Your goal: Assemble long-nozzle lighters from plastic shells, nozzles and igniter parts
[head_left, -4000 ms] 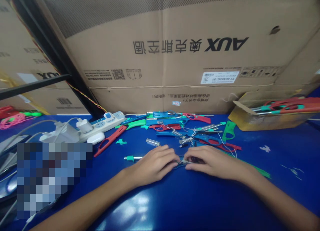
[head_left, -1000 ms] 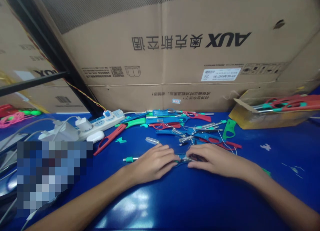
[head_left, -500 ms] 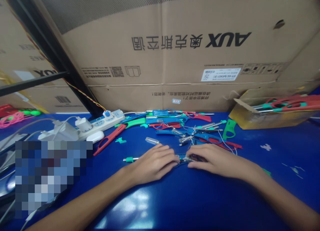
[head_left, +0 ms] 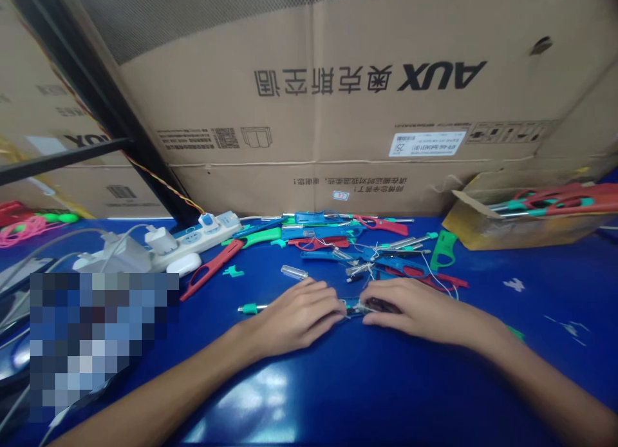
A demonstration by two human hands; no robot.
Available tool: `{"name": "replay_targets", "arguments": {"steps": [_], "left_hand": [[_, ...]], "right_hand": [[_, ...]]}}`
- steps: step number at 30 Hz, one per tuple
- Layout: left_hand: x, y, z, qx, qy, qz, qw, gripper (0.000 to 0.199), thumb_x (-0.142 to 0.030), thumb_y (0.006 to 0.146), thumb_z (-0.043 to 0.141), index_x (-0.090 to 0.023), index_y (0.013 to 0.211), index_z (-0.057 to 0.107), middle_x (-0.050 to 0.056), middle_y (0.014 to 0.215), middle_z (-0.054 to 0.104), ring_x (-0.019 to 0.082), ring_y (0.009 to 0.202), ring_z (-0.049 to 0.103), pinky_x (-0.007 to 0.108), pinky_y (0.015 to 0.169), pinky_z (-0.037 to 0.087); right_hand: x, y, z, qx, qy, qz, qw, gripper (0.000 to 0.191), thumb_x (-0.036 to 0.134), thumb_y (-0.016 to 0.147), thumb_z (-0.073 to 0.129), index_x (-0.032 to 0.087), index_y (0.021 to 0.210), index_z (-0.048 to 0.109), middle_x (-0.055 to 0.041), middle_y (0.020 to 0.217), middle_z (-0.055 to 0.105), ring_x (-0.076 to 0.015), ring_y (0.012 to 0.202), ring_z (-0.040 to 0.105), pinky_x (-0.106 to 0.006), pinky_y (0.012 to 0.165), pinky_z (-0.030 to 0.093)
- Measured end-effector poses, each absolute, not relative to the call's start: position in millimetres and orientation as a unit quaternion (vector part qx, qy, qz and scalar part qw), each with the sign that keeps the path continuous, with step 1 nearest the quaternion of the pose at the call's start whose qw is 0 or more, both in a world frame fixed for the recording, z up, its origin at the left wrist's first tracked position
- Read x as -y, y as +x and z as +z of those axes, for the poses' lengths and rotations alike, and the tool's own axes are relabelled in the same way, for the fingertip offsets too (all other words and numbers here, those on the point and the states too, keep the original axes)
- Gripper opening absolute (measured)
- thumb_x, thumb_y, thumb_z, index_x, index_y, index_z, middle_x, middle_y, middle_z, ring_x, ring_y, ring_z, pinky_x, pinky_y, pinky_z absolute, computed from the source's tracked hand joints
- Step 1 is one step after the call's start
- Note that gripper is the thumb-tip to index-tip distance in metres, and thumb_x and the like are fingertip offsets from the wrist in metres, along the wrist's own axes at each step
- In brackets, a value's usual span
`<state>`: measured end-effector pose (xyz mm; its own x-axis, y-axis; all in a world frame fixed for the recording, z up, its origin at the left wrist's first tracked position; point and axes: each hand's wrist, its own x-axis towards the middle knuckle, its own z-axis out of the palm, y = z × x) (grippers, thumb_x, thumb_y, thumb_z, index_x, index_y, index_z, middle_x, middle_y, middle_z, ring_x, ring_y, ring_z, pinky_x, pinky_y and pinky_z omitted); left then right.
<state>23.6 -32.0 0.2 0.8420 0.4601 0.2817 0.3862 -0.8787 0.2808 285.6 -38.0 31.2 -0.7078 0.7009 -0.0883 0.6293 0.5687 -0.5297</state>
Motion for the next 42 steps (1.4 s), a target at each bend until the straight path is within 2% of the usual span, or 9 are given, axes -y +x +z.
{"name": "replay_targets", "arguments": {"steps": [9, 23, 42], "left_hand": [[32.1, 23.3, 1.4, -0.225, 0.952, 0.171, 0.116, 0.024, -0.029, 0.107, 0.038, -0.019, 0.106, 0.060, 0.003, 0.094, 0.064, 0.015, 0.085, 0.056, 0.032, 0.085, 0.041], [31.4, 22.8, 0.3, -0.218, 0.955, 0.168, 0.109, 0.024, -0.029, 0.107, 0.038, -0.018, 0.106, 0.060, 0.003, 0.092, 0.062, 0.016, 0.084, 0.055, 0.032, 0.083, 0.042], [31.0, 22.3, 1.6, -0.218, 0.954, 0.158, 0.129, 0.022, -0.027, 0.106, 0.040, -0.019, 0.115, 0.059, 0.004, 0.099, 0.063, 0.017, 0.090, 0.055, 0.031, 0.083, 0.044]], "right_hand": [[38.3, 285.9, 30.8, 0.882, -0.379, 0.271, 0.063, 0.033, 0.051, 0.097, 0.053, 0.023, 0.110, 0.065, -0.0029, 0.106, 0.069, -0.0186, 0.095, 0.064, -0.029, 0.079, 0.045], [37.6, 284.7, 32.2, 0.881, -0.383, 0.270, 0.060, 0.033, 0.050, 0.097, 0.053, 0.023, 0.111, 0.065, -0.0029, 0.107, 0.070, -0.0185, 0.096, 0.064, -0.030, 0.080, 0.046], [39.7, 288.0, 35.8, 0.879, -0.392, 0.268, 0.055, 0.031, 0.050, 0.097, 0.053, 0.023, 0.107, 0.065, -0.0023, 0.108, 0.069, -0.0184, 0.094, 0.063, -0.029, 0.078, 0.044]]}}
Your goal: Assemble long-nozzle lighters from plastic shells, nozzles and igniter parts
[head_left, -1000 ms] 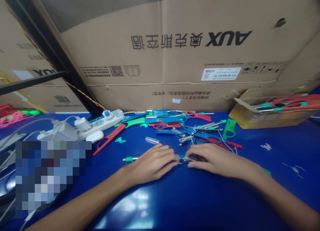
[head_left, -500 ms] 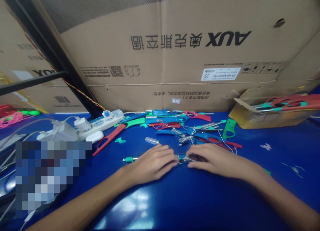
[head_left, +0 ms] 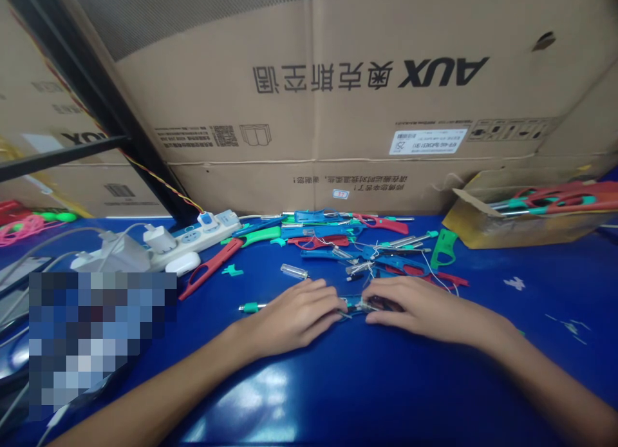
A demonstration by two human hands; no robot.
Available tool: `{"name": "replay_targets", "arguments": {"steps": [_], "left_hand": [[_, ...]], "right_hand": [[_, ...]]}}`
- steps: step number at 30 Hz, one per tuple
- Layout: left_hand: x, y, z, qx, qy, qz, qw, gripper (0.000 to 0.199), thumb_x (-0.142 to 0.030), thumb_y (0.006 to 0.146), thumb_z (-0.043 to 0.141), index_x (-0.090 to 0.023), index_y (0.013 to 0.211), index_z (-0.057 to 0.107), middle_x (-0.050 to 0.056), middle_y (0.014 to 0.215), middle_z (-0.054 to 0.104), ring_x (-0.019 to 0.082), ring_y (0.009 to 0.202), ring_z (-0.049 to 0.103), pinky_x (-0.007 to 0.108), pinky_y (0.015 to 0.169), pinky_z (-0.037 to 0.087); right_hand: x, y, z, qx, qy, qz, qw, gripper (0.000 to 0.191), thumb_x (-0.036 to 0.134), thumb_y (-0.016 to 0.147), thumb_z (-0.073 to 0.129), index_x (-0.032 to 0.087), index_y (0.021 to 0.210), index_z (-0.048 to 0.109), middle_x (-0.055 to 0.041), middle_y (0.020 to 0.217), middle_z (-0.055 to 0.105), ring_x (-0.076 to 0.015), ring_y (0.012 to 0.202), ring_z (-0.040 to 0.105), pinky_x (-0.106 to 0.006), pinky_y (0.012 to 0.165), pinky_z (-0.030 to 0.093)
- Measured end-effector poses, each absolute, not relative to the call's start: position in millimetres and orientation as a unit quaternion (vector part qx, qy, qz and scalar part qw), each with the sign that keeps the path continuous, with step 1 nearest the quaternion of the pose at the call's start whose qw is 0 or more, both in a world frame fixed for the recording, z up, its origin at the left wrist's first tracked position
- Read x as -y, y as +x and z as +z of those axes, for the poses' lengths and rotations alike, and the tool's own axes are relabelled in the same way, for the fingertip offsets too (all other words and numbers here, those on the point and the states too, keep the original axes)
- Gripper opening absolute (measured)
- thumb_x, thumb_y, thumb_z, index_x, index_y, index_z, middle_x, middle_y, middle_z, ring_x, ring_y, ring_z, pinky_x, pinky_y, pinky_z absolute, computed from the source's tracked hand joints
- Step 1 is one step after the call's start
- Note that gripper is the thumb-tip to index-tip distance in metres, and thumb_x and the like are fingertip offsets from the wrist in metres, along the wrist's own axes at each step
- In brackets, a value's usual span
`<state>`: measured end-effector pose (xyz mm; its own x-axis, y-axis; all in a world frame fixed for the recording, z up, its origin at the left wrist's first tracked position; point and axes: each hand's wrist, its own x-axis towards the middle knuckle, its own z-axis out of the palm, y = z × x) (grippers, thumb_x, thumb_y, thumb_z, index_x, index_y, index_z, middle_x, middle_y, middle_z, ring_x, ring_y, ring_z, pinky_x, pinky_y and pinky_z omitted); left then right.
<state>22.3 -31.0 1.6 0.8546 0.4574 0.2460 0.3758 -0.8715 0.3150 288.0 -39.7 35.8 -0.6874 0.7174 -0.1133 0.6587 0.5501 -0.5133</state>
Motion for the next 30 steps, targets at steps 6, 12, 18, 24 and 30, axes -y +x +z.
{"name": "replay_targets", "arguments": {"steps": [6, 12, 18, 24, 30], "left_hand": [[31.5, 22.8, 3.2, -0.215, 0.957, 0.154, 0.121, 0.023, -0.026, 0.106, 0.039, -0.018, 0.115, 0.059, 0.005, 0.098, 0.063, 0.017, 0.090, 0.055, 0.032, 0.084, 0.044], [31.9, 22.5, 4.4, -0.215, 0.958, 0.146, 0.123, 0.023, -0.025, 0.106, 0.039, -0.018, 0.117, 0.058, 0.005, 0.100, 0.063, 0.018, 0.091, 0.054, 0.033, 0.086, 0.044], [32.5, 22.1, 4.6, -0.218, 0.958, 0.142, 0.122, 0.023, -0.025, 0.106, 0.039, -0.019, 0.119, 0.057, 0.006, 0.101, 0.062, 0.018, 0.092, 0.054, 0.034, 0.088, 0.044], [32.6, 21.9, 5.5, -0.216, 0.958, 0.141, 0.122, 0.023, -0.024, 0.106, 0.040, -0.019, 0.120, 0.056, 0.006, 0.101, 0.063, 0.018, 0.092, 0.054, 0.034, 0.088, 0.045], [32.7, 22.1, 6.0, -0.214, 0.958, 0.145, 0.121, 0.023, -0.024, 0.105, 0.040, -0.018, 0.119, 0.057, 0.006, 0.100, 0.063, 0.018, 0.092, 0.054, 0.034, 0.088, 0.045]], "right_hand": [[39.6, 288.1, 37.0, 0.876, -0.393, 0.274, 0.054, 0.031, 0.050, 0.097, 0.053, 0.023, 0.108, 0.065, -0.0031, 0.108, 0.069, -0.0197, 0.096, 0.063, -0.030, 0.078, 0.045], [39.5, 290.6, 34.2, 0.875, -0.390, 0.278, 0.065, 0.031, 0.050, 0.097, 0.053, 0.023, 0.109, 0.065, -0.0036, 0.106, 0.069, -0.0197, 0.094, 0.063, -0.030, 0.077, 0.045], [39.6, 291.4, 34.2, 0.876, -0.392, 0.274, 0.060, 0.031, 0.051, 0.097, 0.053, 0.024, 0.108, 0.064, -0.0025, 0.106, 0.069, -0.0192, 0.094, 0.063, -0.030, 0.077, 0.045], [40.4, 292.6, 33.7, 0.878, -0.388, 0.274, 0.063, 0.031, 0.050, 0.097, 0.053, 0.023, 0.108, 0.064, -0.0027, 0.105, 0.069, -0.0188, 0.093, 0.063, -0.029, 0.076, 0.044], [40.4, 292.3, 34.7, 0.876, -0.390, 0.277, 0.061, 0.031, 0.051, 0.097, 0.052, 0.024, 0.108, 0.064, -0.0025, 0.105, 0.069, -0.0190, 0.093, 0.063, -0.030, 0.075, 0.045]]}}
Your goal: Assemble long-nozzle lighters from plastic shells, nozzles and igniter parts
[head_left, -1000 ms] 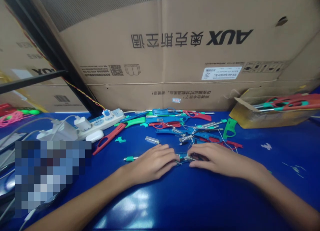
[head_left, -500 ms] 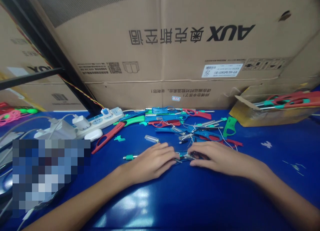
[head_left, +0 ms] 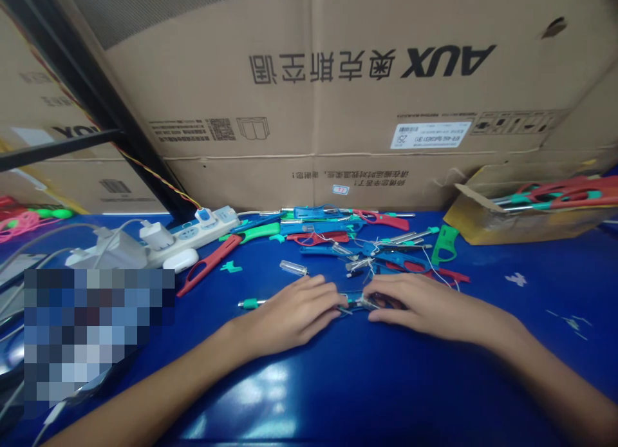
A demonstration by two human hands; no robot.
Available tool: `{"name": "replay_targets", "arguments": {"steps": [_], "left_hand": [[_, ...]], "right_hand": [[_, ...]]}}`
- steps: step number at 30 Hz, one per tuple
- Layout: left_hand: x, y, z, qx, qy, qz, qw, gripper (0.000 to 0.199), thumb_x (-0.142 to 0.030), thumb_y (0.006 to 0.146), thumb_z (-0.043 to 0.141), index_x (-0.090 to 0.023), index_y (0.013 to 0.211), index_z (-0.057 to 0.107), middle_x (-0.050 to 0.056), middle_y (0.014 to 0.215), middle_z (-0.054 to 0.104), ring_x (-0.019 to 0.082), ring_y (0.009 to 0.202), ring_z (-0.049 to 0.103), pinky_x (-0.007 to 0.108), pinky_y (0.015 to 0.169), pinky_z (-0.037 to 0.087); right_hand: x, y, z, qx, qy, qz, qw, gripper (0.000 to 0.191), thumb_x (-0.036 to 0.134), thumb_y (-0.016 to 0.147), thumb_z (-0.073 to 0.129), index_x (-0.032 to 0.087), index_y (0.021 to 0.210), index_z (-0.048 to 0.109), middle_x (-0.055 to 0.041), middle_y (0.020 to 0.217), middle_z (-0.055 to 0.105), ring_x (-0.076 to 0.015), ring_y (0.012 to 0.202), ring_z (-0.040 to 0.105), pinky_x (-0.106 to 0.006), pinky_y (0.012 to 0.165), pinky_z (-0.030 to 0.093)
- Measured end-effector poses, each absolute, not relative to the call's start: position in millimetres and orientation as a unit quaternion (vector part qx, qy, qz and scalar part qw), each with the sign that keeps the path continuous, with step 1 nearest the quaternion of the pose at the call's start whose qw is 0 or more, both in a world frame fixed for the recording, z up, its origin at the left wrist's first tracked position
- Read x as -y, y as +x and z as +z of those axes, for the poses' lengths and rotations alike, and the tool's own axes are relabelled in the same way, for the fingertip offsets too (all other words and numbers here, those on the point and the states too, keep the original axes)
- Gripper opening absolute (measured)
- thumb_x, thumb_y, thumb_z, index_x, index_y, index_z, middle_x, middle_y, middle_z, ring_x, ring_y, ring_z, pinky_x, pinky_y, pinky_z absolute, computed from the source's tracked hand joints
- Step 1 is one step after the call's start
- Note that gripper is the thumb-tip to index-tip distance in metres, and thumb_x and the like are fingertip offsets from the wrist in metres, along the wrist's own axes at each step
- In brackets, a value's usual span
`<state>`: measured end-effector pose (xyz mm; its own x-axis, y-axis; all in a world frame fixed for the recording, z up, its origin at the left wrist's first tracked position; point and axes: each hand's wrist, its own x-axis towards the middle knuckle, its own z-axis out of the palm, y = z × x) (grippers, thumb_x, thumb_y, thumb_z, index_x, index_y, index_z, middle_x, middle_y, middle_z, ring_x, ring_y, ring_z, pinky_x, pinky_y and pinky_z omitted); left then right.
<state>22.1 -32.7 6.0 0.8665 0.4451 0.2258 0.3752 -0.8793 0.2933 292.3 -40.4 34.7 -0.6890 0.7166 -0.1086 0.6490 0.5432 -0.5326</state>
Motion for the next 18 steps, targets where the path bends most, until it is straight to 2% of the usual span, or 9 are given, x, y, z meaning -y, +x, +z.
{"name": "replay_targets", "arguments": {"steps": [18], "left_hand": [[33.0, 22.1, 7.1, -0.210, 0.958, 0.153, 0.119, 0.023, -0.024, 0.105, 0.041, -0.018, 0.119, 0.058, 0.005, 0.098, 0.063, 0.018, 0.090, 0.055, 0.034, 0.090, 0.046]], "right_hand": [[41.1, 293.2, 34.8, 0.877, -0.390, 0.275, 0.060, 0.030, 0.051, 0.097, 0.052, 0.025, 0.108, 0.062, -0.0018, 0.106, 0.068, -0.0196, 0.094, 0.063, -0.030, 0.077, 0.044]]}}
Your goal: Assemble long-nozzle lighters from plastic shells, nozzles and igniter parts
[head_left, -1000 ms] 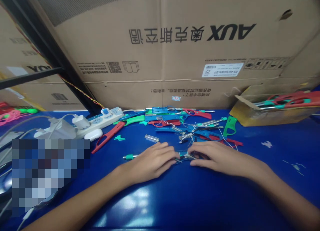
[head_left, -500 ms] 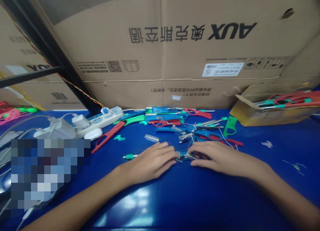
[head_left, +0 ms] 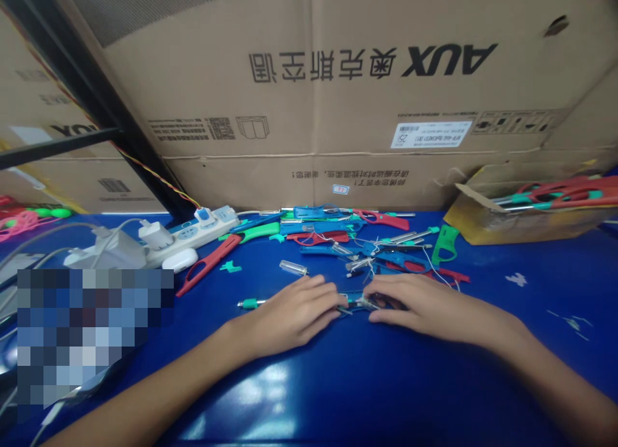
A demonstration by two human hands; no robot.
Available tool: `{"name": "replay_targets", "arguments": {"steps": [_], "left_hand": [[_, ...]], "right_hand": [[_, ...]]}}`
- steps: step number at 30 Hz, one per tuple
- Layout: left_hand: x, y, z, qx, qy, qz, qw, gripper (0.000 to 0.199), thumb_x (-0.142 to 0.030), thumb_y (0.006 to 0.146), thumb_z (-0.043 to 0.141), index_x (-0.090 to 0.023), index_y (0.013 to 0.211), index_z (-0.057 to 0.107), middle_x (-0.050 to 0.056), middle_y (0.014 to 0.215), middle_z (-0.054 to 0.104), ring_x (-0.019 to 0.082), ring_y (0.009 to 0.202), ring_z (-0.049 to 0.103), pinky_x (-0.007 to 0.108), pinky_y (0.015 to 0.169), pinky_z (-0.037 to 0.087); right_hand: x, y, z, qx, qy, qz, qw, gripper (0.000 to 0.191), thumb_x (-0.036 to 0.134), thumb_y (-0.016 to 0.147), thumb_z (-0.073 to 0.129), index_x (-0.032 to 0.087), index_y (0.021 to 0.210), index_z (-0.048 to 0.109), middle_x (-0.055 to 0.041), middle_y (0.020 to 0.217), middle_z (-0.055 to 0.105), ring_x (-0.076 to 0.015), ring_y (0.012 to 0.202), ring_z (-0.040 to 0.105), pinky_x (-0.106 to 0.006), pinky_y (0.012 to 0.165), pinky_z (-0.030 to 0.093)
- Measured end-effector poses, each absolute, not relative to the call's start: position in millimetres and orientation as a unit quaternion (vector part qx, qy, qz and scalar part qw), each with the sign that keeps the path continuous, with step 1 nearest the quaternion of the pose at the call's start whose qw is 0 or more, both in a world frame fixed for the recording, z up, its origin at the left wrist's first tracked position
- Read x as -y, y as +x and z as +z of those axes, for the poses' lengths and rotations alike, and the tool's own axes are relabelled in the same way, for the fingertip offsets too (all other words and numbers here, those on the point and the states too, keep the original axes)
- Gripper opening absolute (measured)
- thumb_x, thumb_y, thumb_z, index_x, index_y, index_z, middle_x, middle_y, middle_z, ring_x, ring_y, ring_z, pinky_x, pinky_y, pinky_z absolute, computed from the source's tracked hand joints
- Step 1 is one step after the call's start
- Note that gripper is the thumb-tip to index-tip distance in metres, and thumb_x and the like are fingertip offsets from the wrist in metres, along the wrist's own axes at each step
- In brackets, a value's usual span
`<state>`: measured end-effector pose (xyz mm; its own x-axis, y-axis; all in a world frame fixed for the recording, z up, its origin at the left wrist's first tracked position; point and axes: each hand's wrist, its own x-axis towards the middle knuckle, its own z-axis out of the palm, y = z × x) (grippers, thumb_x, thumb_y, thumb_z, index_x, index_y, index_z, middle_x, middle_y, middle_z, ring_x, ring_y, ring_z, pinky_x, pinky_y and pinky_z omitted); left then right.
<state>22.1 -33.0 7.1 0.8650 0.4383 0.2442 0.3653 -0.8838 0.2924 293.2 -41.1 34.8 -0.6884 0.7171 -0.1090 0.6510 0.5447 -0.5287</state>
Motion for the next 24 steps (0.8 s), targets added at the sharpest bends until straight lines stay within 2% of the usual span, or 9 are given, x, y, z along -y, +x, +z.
{"name": "replay_targets", "arguments": {"steps": [24], "left_hand": [[33.3, 21.9, 6.3, -0.221, 0.959, 0.131, 0.121, 0.024, -0.024, 0.106, 0.039, -0.019, 0.121, 0.056, 0.006, 0.102, 0.061, 0.019, 0.094, 0.053, 0.036, 0.091, 0.045]], "right_hand": [[40.8, 292.8, 34.2, 0.878, -0.391, 0.272, 0.058, 0.030, 0.050, 0.097, 0.053, 0.024, 0.108, 0.063, -0.0013, 0.106, 0.068, -0.0183, 0.094, 0.063, -0.029, 0.077, 0.044]]}}
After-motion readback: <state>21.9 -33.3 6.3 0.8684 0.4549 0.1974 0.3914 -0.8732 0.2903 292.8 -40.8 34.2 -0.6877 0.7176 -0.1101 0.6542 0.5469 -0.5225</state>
